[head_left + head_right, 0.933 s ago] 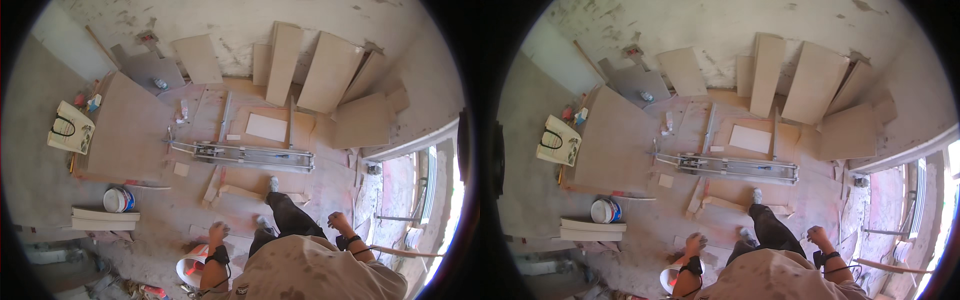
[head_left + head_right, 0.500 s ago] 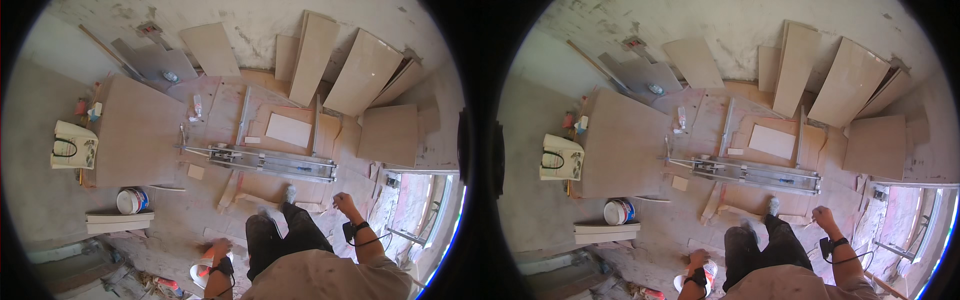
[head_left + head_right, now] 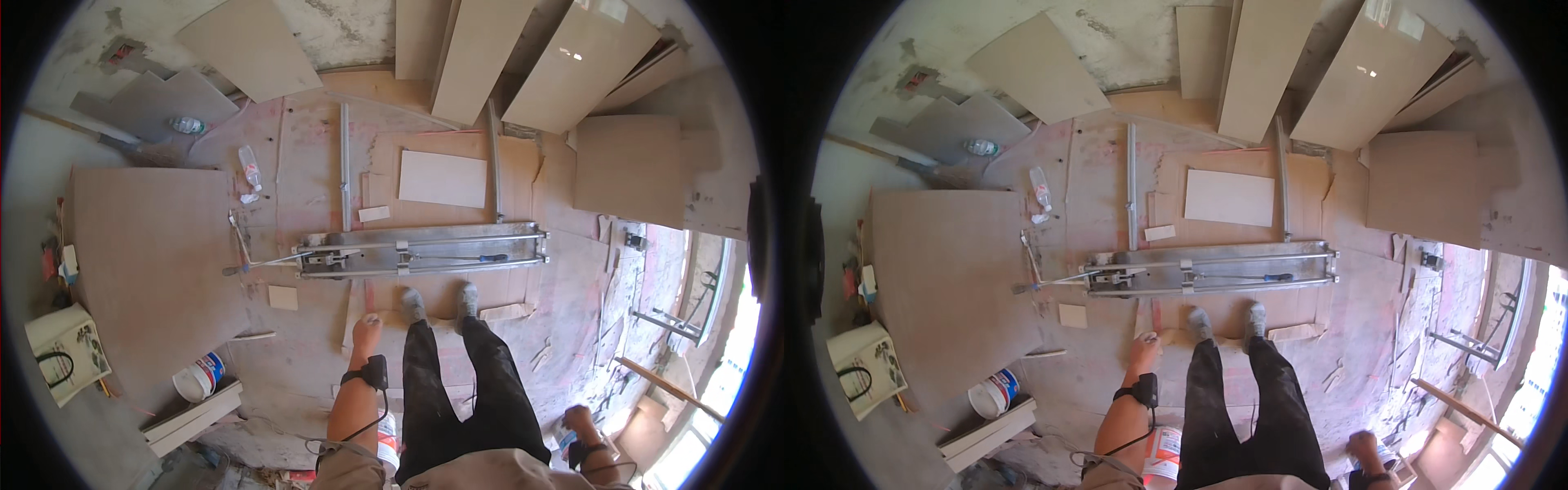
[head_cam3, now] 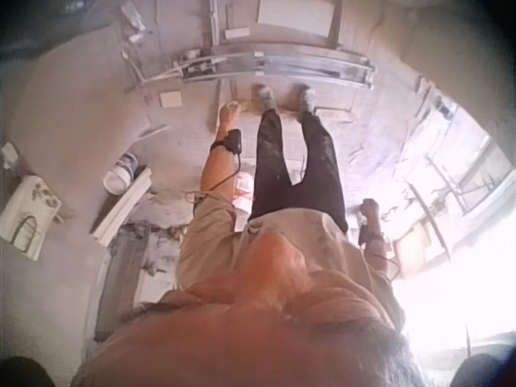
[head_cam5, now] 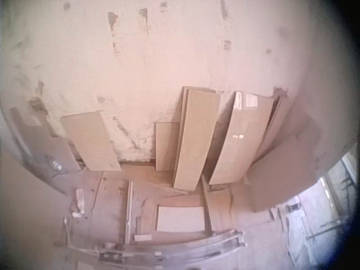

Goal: Mixing mortar and then measuring and positioning a large floor tile on a manual tile cutter.

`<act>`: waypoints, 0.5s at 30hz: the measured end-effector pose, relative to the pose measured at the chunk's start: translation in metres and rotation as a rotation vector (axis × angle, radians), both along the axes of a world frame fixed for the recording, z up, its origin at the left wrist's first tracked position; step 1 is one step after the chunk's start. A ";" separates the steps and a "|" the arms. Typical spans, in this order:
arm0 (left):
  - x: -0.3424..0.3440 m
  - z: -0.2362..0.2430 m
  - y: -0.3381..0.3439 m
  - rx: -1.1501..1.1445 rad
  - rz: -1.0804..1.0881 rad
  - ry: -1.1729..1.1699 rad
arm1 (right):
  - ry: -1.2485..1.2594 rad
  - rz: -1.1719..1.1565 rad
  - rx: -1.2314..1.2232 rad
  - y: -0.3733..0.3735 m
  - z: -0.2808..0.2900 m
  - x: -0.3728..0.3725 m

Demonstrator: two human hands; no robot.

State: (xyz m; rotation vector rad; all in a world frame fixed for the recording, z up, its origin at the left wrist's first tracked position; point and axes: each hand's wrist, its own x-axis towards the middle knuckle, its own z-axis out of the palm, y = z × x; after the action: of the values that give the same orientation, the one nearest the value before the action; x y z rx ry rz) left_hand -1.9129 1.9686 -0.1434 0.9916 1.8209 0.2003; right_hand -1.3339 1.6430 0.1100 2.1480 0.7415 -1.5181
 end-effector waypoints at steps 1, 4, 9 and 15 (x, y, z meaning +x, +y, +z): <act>0.007 -0.001 0.008 0.079 -0.063 0.035 | -0.184 -0.571 -0.015 0.021 0.021 -0.041; 0.025 0.005 0.055 0.014 -0.277 0.139 | -0.174 -0.615 -0.022 0.038 0.019 -0.079; 0.012 -0.008 0.074 -0.084 -0.453 0.349 | -0.037 -0.130 0.233 0.130 -0.040 -0.093; 0.038 -0.113 0.106 0.120 -0.608 0.560 | 0.081 -0.120 0.616 0.207 -0.184 -0.018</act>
State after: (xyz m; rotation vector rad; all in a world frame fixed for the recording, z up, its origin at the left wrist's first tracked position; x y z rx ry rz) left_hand -1.8751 2.0742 -0.2567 1.7644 1.9014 -0.3828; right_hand -1.3516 1.8498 -0.0745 2.6121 1.2606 -1.5906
